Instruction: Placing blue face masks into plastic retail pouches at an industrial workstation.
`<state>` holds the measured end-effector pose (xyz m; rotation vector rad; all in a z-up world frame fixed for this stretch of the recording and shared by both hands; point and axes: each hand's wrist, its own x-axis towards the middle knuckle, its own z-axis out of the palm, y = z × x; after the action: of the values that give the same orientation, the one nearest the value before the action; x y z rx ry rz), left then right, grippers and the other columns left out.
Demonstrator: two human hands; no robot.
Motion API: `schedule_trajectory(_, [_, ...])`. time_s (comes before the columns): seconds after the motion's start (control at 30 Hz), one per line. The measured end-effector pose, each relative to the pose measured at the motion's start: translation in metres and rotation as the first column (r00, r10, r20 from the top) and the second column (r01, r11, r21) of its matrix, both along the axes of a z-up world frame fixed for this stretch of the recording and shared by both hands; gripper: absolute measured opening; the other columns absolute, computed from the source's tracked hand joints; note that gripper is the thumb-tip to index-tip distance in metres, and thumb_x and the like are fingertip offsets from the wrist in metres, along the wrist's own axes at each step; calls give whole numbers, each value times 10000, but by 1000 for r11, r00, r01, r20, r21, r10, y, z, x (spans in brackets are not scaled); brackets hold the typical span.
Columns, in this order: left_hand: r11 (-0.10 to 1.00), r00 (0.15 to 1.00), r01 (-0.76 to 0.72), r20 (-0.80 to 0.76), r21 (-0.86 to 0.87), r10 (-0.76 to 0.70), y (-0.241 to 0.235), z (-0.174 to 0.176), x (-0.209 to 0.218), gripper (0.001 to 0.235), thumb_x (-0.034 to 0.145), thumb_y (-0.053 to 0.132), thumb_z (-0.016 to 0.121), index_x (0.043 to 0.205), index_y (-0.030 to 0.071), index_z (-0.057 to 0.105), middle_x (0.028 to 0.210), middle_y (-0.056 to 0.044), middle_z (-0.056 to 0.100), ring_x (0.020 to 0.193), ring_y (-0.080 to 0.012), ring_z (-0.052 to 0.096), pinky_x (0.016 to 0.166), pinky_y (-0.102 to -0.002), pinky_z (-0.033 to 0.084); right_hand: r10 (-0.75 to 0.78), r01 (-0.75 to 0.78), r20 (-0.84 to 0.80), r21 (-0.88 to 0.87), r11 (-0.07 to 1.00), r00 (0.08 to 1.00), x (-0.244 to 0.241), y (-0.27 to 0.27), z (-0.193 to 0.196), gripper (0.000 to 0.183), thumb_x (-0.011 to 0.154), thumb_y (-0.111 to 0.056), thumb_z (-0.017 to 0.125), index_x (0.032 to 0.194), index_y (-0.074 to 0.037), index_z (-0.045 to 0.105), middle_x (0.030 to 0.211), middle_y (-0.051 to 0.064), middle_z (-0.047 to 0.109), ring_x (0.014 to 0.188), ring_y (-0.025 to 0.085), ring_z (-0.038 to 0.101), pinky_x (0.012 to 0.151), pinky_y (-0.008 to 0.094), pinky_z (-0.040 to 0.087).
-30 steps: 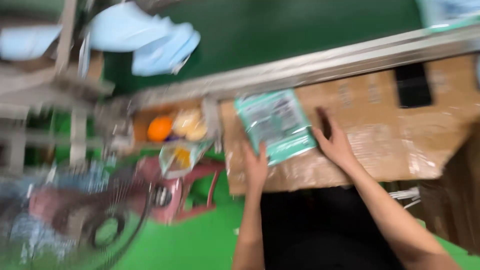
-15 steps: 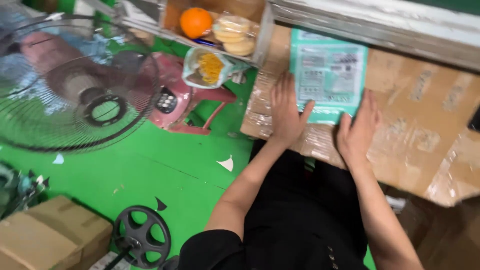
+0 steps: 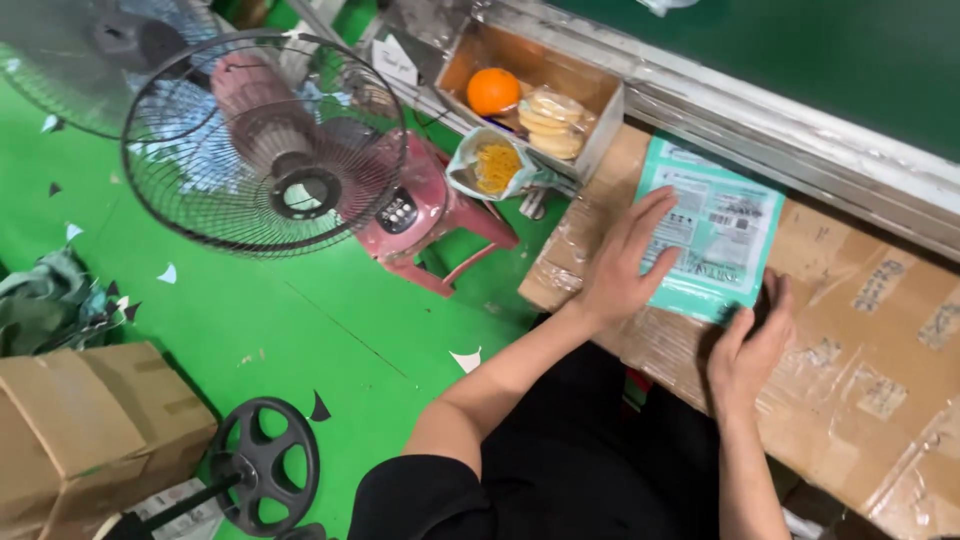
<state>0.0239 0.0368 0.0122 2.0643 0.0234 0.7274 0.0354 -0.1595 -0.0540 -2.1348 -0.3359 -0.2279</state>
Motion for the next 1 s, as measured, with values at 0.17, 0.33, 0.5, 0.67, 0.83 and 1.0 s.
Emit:
schedule_trajectory(0.17, [981, 991, 104, 62, 167, -115, 4, 17, 43, 585, 994, 82, 660, 1530, 59, 427, 1574, -141, 474, 1438, -309, 469, 1221, -388, 401, -50, 46, 21, 148, 988, 999, -1, -2, 2, 518, 1082, -31, 430, 1587, 50, 348, 1530, 217, 560, 1452, 377, 490, 1258, 458, 312])
schedule_trajectory(0.33, [886, 978, -124, 208, 447, 32, 21, 59, 140, 833, 844, 152, 773, 1549, 72, 335, 1575, -178, 414, 1456, -411, 411, 1239, -501, 334, -78, 80, -19, 237, 968, 997, 0, -4, 1, 496, 1084, -37, 410, 1570, 50, 363, 1495, 225, 574, 1424, 360, 523, 1238, 438, 343])
schedule_trajectory(0.5, [702, 968, -230, 235, 674, 92, 29, 7, 283, 1008, 622, 251, 890, 1473, 157, 360, 1421, -166, 521, 1326, -481, 509, 1142, -684, 386, -87, 90, -21, 301, 949, 996, 0, -2, 3, 469, 1090, -40, 389, 1551, 47, 377, 1471, 218, 584, 1407, 336, 544, 1219, 419, 368])
schedule_trajectory(0.67, [444, 975, -205, 140, 872, 174, 10, -55, 361, 467, 1004, 41, 666, 1436, 96, 500, 1242, -150, 606, 1095, -419, 588, 789, -578, 513, -54, 89, -99, 400, 912, 994, 1, -13, -9, 418, 1085, -73, 464, 1488, 34, 433, 1421, 205, 612, 1368, 283, 580, 1166, 388, 431])
schedule_trajectory(0.83, [593, 880, 246, 80, 767, -469, -59, -2, 234, 575, 777, 188, 631, 1348, 179, 564, 1224, -43, 644, 1041, -256, 634, 848, -416, 528, -174, 157, 11, 378, 912, 985, 15, -87, 36, 736, 1001, -52, 684, 1617, 0, 286, 1618, 199, 448, 1528, 318, 452, 1305, 440, 350])
schedule_trajectory(1.0, [348, 624, 488, -41, 801, -780, -126, 42, 65, 423, 975, 82, 696, 1368, 134, 552, 1311, -47, 601, 1198, -258, 613, 992, -409, 521, 5, -11, 307, 19, 1000, 952, 13, -130, 113, 686, 906, 21, 758, 1513, -4, 440, 1539, 157, 505, 1461, 308, 470, 1245, 426, 358])
